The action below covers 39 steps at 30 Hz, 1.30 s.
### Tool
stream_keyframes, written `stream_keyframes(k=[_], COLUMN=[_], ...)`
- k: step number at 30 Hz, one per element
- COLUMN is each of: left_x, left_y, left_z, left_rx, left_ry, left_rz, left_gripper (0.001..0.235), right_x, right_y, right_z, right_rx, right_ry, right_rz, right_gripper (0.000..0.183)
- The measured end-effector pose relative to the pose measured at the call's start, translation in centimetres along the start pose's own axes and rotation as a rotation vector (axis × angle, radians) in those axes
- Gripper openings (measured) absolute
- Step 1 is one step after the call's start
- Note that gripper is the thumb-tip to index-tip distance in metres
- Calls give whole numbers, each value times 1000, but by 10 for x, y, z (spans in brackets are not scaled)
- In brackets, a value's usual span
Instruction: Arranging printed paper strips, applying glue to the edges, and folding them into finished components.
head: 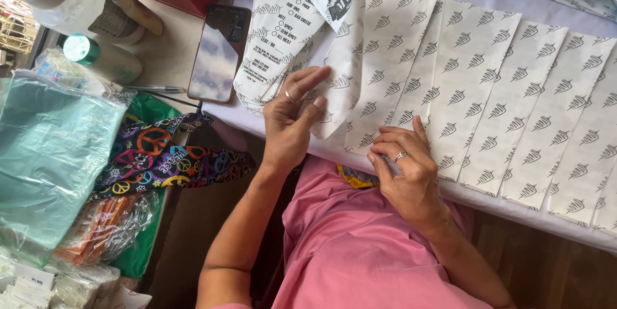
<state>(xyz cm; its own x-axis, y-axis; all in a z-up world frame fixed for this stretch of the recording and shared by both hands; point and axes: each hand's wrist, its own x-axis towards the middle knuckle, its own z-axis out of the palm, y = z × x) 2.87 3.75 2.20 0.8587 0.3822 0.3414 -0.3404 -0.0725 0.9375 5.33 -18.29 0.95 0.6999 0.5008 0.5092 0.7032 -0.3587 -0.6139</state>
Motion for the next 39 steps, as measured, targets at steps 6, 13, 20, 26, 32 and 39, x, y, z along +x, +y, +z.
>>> stream_keyframes(k=[6, 13, 20, 26, 32, 39], left_x=[51, 77, 5, -21, -29, -31], left_y=[26, 29, -17, -12, -24, -23], left_z=[34, 46, 17, 16, 17, 26], left_rx=[267, 75, 480, 901, 926, 881], left_ry=[-214, -203, 40, 66, 74, 177], left_rz=[97, 192, 190, 347, 356, 356], left_gripper=[46, 49, 38, 30, 29, 32], right_x=[7, 6, -1, -1, -3, -4], right_y=[-8, -7, -8, -14, -17, -18], right_z=[-4, -5, 0, -2, -1, 2], right_rx=[8, -4, -77, -169, -197, -177], right_ry=[4, 5, 4, -45, -55, -32], right_rz=[-63, -51, -34, -42, -50, -50], right_gripper=[9, 8, 3, 7, 8, 8])
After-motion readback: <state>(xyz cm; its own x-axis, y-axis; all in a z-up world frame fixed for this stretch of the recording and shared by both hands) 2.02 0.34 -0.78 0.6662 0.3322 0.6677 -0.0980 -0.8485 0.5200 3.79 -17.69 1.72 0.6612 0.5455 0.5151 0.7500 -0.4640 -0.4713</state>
